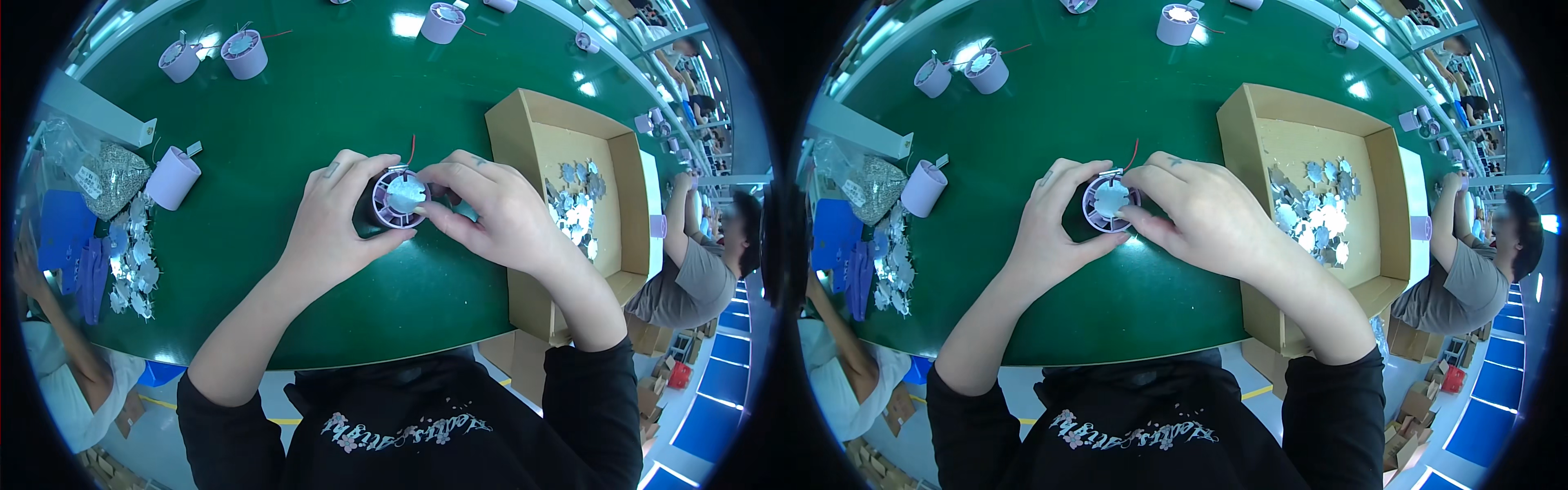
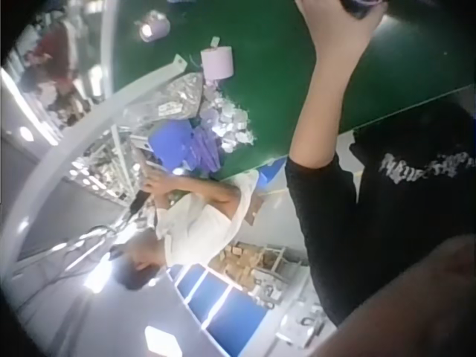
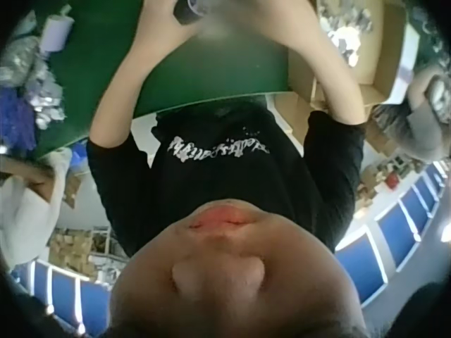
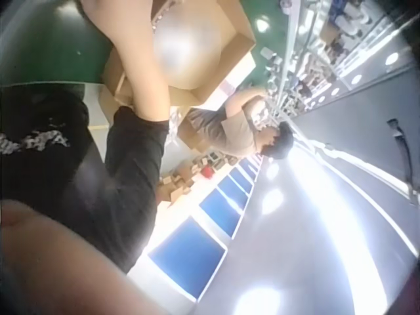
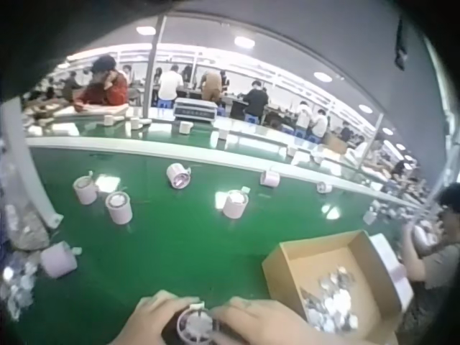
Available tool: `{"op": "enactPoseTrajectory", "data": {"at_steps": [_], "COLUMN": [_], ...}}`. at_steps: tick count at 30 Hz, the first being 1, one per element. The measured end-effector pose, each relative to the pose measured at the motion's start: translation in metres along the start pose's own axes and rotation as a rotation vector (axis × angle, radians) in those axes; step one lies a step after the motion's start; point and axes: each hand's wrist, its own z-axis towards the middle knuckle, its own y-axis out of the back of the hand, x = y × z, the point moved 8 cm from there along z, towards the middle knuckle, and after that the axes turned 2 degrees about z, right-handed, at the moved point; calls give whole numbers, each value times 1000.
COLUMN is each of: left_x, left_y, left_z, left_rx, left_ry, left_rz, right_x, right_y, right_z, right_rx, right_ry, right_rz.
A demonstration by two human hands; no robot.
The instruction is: Assembling small silver components into purple plastic housings on a factory assembly line.
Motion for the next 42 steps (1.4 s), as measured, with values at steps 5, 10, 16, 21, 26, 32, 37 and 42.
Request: {"op": "enactPoseTrajectory", "data": {"at_steps": [5, 10, 16, 21, 26, 32, 37, 42], "left_x": [0, 2, -12, -24, 68, 173, 200, 197], "left_y": [-1, -1, 2, 25, 98, 111, 119, 126], "left_z": [0, 0, -4, 28, 133, 162, 159, 170], "left_rx": [2, -2, -89, -189, -401, -290, -286, -200], "left_ry": [7, -26, -58, -262, -79, 235, 442, 599], "left_rz": [-10, 13, 72, 373, 433, 60, -294, -318], "right_x": [2, 6, 11, 7, 0, -3, -6, -11], "right_y": [-5, -7, 1, 12, 14, 14, 14, 13], "right_z": [2, 3, 3, -2, -5, -2, 0, -1], "right_rx": [25, 42, -19, -85, -65, -60, -40, -37], "right_ry": [31, 55, 78, 31, -27, -30, -41, -48], "right_rz": [-46, -121, -55, -58, -9, 30, 63, 78]}}
